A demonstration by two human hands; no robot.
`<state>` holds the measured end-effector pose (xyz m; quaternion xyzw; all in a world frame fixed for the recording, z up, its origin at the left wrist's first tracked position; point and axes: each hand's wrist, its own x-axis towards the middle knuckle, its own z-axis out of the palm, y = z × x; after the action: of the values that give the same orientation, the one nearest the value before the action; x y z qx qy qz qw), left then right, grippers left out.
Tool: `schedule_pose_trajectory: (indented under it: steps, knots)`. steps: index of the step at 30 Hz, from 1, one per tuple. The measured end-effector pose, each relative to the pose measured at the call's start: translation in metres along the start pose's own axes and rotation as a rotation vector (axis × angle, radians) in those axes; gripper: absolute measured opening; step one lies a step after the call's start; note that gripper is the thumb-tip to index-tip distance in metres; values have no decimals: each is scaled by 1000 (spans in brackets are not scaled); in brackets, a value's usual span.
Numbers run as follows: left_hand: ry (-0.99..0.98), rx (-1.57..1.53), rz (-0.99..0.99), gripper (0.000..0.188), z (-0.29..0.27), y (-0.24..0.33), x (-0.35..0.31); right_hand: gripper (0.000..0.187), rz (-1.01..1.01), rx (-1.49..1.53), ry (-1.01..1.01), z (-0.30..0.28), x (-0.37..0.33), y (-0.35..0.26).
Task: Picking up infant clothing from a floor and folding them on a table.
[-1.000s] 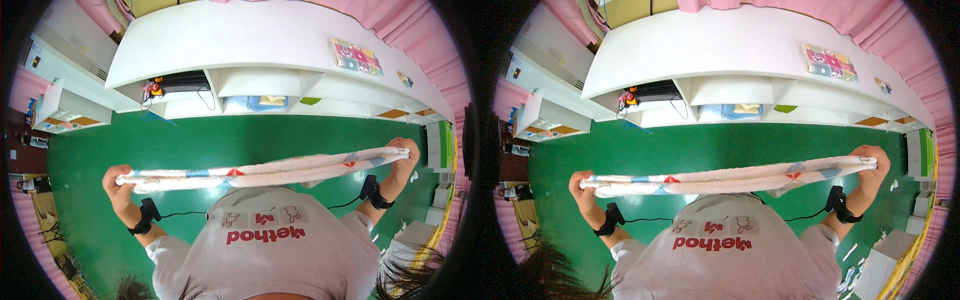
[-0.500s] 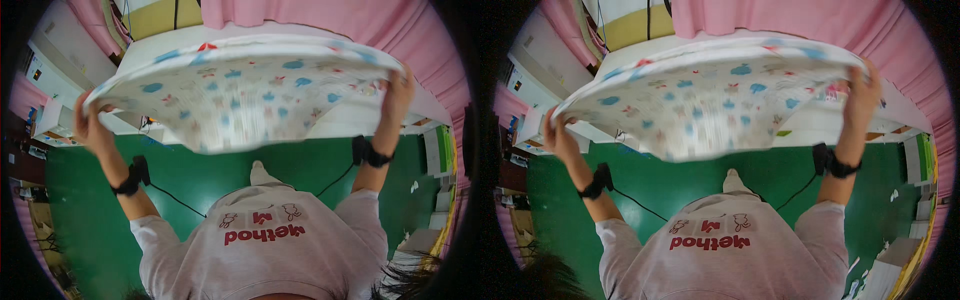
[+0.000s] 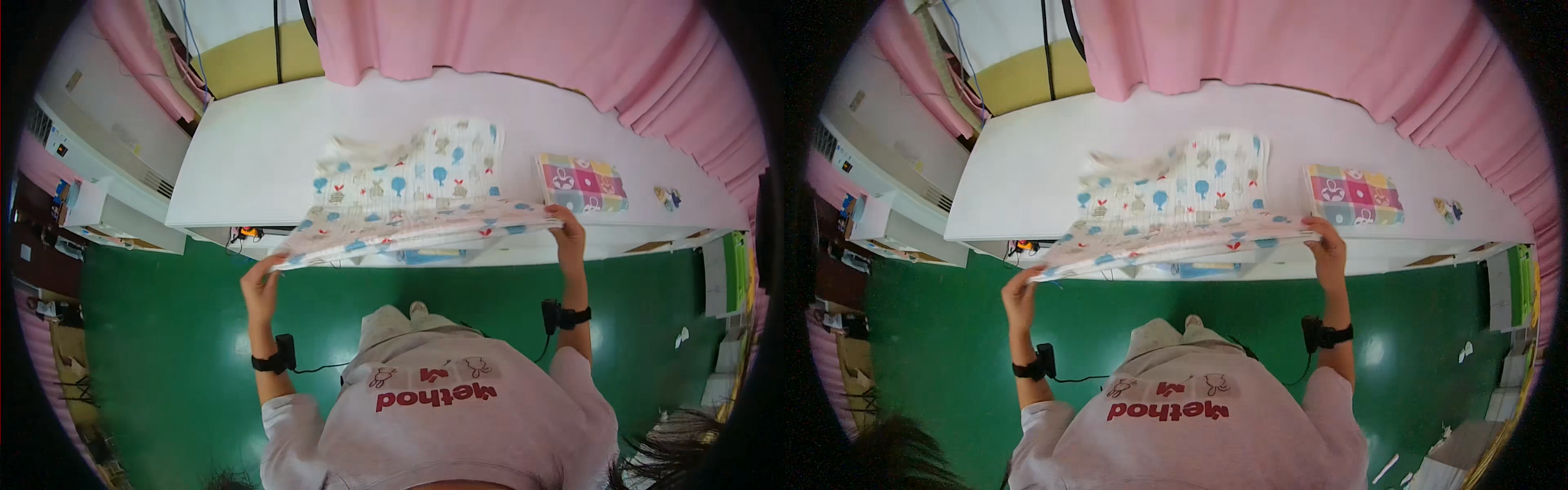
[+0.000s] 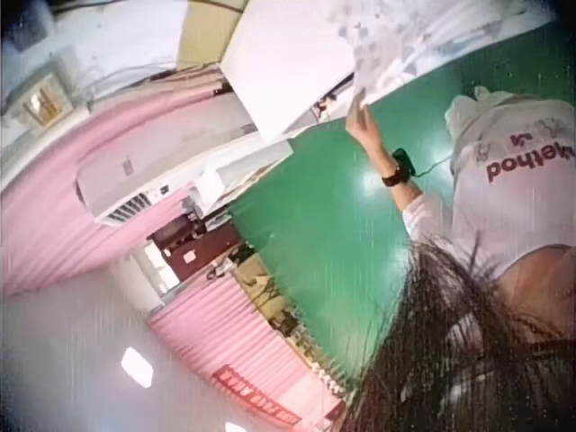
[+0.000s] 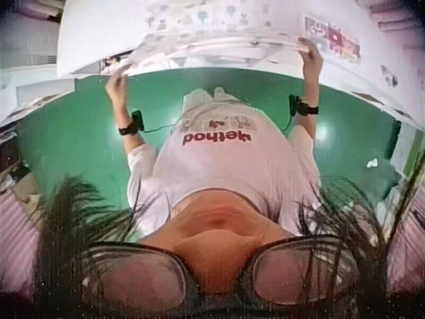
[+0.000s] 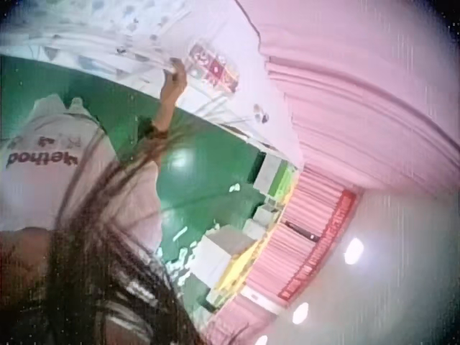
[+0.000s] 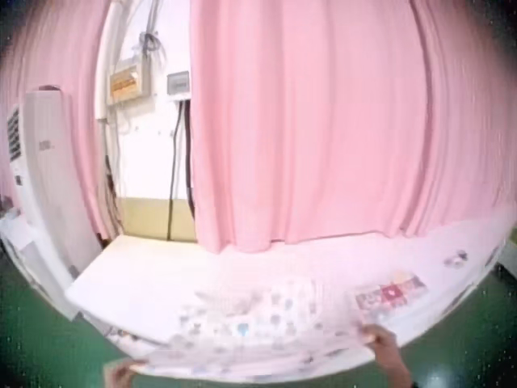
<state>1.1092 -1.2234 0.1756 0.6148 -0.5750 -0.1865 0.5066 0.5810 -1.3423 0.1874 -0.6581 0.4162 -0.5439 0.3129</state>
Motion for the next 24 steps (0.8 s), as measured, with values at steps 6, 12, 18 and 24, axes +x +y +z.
schedule_pose_trajectory:
  steps: [6,12,18,24]
  knots:
    - [-148,-63,-172,20,6,-9,16,32,273,68,-30,-3,-3,14]
    - [-514,-114,-280,17,-5,-14,58,27,413,0,-81,-5,12,-6]
    - [-956,-503,-429,21,20,-43,104,26,423,24,151,21,19,-7]
    - [-455,462,432,50,110,-58,150,23,296,39,189,43,19,1]
